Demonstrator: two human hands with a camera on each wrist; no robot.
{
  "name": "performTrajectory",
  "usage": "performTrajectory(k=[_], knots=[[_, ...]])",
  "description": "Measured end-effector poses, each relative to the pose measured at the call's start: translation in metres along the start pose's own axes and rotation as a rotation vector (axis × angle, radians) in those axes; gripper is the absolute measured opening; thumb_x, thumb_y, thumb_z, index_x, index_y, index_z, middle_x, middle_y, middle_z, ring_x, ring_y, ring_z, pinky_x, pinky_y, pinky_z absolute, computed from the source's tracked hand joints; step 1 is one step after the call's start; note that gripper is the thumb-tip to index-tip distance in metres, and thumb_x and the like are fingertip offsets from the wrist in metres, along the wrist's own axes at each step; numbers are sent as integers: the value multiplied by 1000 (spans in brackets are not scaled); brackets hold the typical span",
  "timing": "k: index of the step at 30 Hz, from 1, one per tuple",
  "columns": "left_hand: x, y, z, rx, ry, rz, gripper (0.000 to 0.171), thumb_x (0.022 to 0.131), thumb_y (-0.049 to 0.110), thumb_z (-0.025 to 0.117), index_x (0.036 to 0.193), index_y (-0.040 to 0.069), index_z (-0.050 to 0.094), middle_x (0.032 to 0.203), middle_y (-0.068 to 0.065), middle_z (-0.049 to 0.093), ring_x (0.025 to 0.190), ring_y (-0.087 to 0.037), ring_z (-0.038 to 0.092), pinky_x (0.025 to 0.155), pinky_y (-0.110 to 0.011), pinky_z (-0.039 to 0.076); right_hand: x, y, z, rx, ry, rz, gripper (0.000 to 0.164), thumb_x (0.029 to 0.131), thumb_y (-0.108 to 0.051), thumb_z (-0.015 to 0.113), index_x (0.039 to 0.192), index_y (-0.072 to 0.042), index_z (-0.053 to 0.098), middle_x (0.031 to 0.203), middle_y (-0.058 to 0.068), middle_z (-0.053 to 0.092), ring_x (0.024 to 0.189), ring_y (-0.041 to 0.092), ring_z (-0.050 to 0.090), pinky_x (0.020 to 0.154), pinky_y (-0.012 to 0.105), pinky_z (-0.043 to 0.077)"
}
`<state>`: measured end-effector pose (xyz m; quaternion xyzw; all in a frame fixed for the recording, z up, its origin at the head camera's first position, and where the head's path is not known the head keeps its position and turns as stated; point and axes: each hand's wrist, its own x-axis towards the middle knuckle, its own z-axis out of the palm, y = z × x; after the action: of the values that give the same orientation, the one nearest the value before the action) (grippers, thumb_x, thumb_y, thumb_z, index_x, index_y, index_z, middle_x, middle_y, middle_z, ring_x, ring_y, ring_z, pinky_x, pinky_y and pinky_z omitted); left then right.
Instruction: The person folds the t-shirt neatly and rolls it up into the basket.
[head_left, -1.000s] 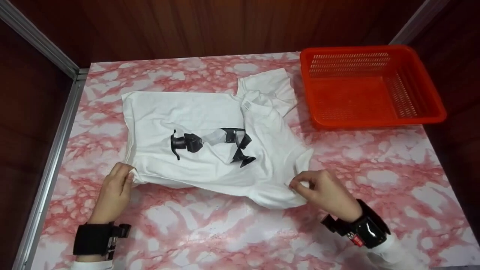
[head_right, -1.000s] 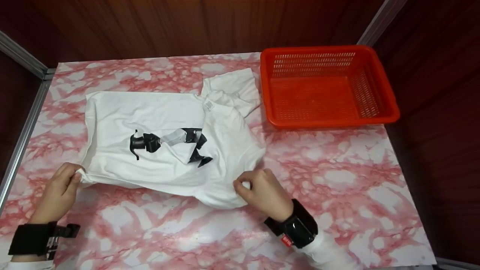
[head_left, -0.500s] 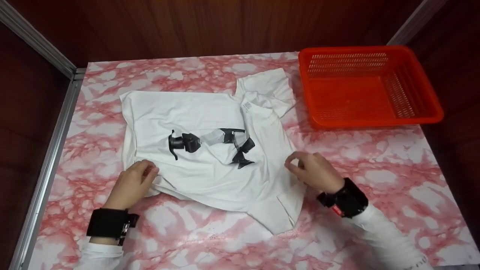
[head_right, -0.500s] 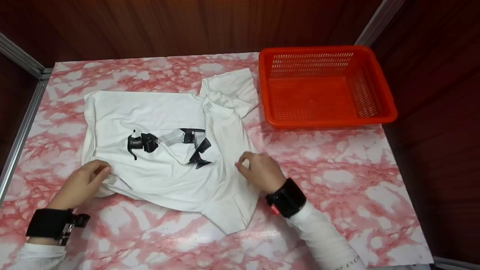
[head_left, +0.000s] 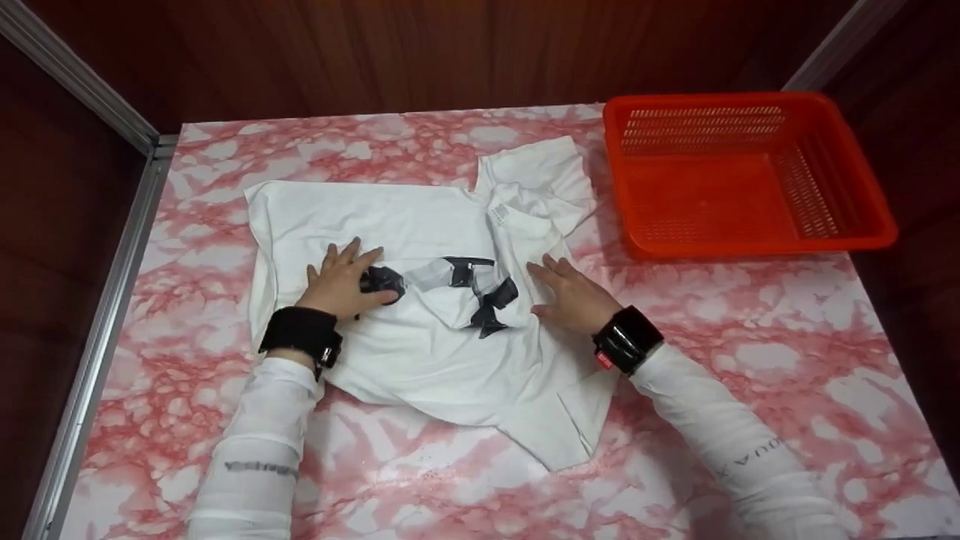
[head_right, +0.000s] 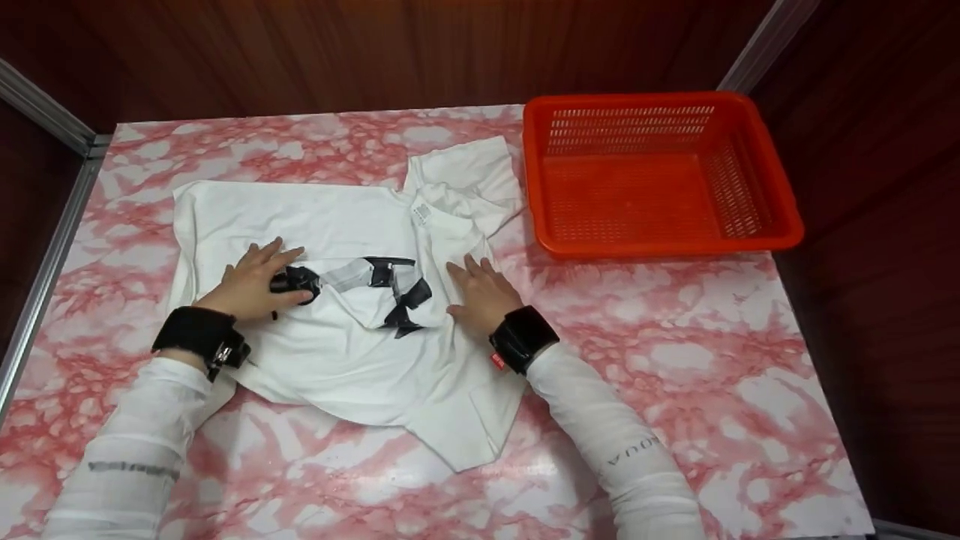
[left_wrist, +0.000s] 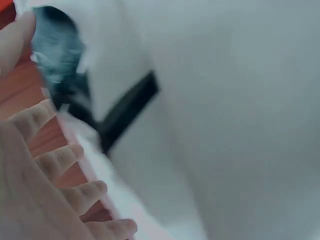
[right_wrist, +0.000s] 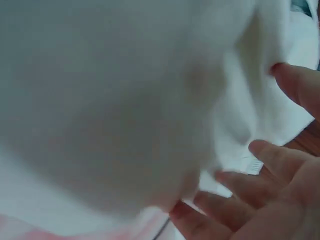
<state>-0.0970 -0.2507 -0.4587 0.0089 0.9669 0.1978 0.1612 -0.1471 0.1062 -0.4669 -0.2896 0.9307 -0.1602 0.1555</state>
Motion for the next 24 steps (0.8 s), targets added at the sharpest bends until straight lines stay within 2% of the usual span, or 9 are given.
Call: performTrajectory(k=[2, 4, 11, 16, 21, 24], knots=[[6, -6, 2, 4, -45, -38, 84, 74, 62, 56, 142, 28, 22, 150, -11, 2, 132, -44, -8, 91, -73, 3, -2, 6, 4, -45, -10, -5, 67, 81, -32, 63, 137, -11, 35, 143, 21, 25, 128, 42, 25, 102, 48, 28], [10, -10, 5, 7, -59, -62, 89, 70, 64, 58, 142, 30, 18, 150, -9, -1, 131, -44, -11, 88, -75, 2, -5, 11, 5, -85, -8, -4, 66, 81, -33, 62, 137, -11, 35, 142, 21, 26, 129, 40, 26, 102, 47, 28], [20, -14, 14, 3, -19, -109, 101, 62, 70, 60, 142, 33, 11, 150, -7, -7, 130, -44, -14, 84, -78, 3, -14, 27, 0, -130, 55, 80, 65, 80, -35, 63, 134, -8, 39, 139, 22, 32, 127, 40, 30, 94, 53, 35], [25, -14, 17, 10, -11, -166, 105, 58, 74, 58, 142, 34, 9, 150, -7, -8, 130, -44, -16, 84, -78, 3, -22, 39, -3, -166, 97, 126, 66, 79, -37, 64, 132, -6, 42, 135, 25, 37, 124, 39, 35, 88, 52, 41], [28, -14, 18, 7, 0, -198, 108, 55, 77, 58, 142, 36, 8, 150, -7, -9, 129, -45, -17, 83, -78, 3, -33, 48, -2, -198, 165, 135, 64, 78, -35, 65, 128, -1, 45, 128, 29, 42, 109, 43, 48, 76, 51, 46], [26, -10, 15, 10, 1, -212, 107, 57, 75, 58, 143, 35, 8, 150, -8, -10, 129, -45, -17, 83, -78, 4, -39, 51, -1, -241, 201, 153, 61, 77, -36, 65, 124, 0, 49, 123, 28, 48, 93, 42, 57, 69, 51, 48]])
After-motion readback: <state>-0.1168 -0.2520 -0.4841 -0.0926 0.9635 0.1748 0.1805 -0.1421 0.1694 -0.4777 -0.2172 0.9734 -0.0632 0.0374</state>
